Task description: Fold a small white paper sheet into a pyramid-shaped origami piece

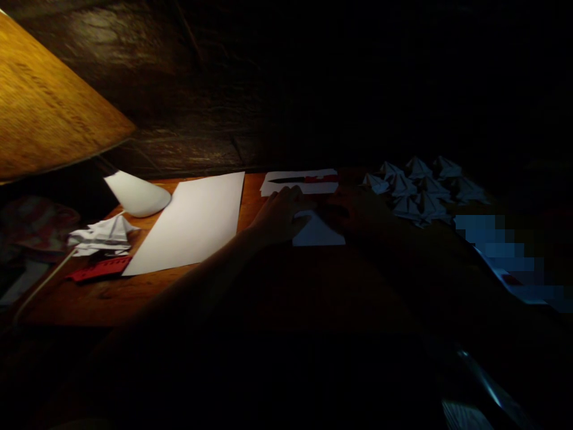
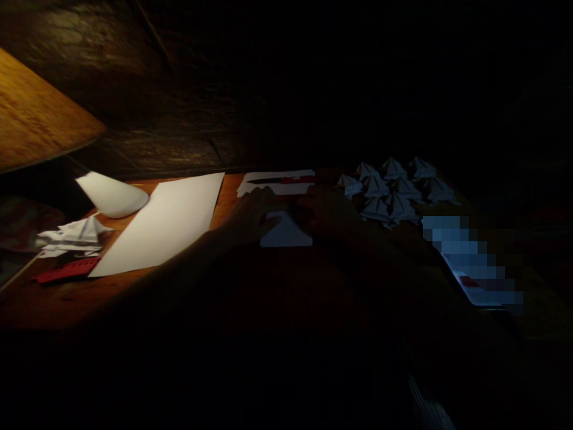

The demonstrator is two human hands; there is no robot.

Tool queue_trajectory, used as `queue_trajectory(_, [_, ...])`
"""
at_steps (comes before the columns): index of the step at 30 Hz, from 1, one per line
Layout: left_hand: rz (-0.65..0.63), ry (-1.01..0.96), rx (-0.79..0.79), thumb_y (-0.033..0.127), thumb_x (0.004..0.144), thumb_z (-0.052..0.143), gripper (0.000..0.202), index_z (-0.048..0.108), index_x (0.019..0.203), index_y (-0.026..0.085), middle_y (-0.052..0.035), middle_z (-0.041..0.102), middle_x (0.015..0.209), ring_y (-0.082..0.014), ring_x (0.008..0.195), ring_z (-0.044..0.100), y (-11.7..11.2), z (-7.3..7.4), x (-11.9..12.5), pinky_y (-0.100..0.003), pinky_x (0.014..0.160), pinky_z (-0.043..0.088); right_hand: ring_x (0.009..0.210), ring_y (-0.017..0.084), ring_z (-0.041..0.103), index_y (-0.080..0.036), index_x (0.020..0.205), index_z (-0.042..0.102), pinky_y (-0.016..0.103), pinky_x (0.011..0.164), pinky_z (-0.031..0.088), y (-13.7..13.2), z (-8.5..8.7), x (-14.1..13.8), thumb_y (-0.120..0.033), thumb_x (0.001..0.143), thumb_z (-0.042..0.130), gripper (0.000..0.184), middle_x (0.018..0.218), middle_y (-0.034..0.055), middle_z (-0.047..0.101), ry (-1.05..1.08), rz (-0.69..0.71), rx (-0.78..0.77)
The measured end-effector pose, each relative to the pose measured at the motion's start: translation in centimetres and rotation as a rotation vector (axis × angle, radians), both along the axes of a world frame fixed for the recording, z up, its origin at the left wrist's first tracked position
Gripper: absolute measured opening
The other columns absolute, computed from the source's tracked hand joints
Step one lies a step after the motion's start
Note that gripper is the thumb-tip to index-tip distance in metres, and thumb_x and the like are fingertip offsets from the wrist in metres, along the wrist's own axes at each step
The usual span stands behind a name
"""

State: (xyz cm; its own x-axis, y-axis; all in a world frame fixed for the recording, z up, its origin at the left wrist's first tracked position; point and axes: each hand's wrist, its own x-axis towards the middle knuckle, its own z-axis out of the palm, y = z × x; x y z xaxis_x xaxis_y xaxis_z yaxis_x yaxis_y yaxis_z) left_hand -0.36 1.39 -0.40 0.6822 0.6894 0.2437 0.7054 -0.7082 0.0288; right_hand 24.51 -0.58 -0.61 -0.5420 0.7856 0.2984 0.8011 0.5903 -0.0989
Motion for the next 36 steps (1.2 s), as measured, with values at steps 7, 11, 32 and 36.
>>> queue_trajectory(7, [-0.022,-0.062,-0.017,0.038,0.093,0.069,0.036,0.071,0.128,0.030,-0.0079,0.061,0.118,-0.0305,0.113,0.057,1.1,-0.1,-0.8,-0.050,0.098,0.047,0.103,0.029,0.058,-0.020,0.131,0.071,0.040,0.087,0.044,1.1,-1.1,0.7,-0.039,0.099,0.057,0.040,0.115,0.0146,0.063,0.080,0.076,-0.023])
queue_trajectory(11, [-0.023,-0.055,-0.041,0.039,0.094,0.067,0.038,0.069,0.131,0.030,-0.0087,0.059,0.119,-0.0303,0.113,0.056,1.1,0.0,-0.9,-0.050,0.098,0.048,0.105,0.029,0.057,-0.021,0.136,0.069,0.041,0.091,0.045,1.7,-1.8,0.8,-0.038,0.098,0.059,0.043,0.118,0.0150,0.061,0.106,0.089,-0.040])
queue_trajectory(32, [-0.028,-0.018,-0.003,0.043,0.092,0.071,0.037,0.071,0.128,0.034,-0.0084,0.058,0.126,-0.0323,0.121,0.056,1.3,0.5,-1.1,-0.053,0.104,0.045,0.101,0.028,0.058,-0.028,0.144,0.065,0.037,0.081,0.041,0.8,0.0,0.6,-0.047,0.101,0.055,0.048,0.120,0.0135,0.063,-0.032,0.043,-0.031])
queue_trajectory(36, [-0.035,-0.020,-0.007,0.043,0.092,0.071,0.036,0.072,0.127,0.034,-0.0086,0.059,0.125,-0.0322,0.119,0.057,1.3,0.7,-1.2,-0.052,0.103,0.045,0.102,0.029,0.060,-0.026,0.141,0.066,0.038,0.081,0.041,1.0,-0.1,1.1,-0.048,0.100,0.056,0.048,0.120,0.0139,0.064,-0.020,0.043,-0.037])
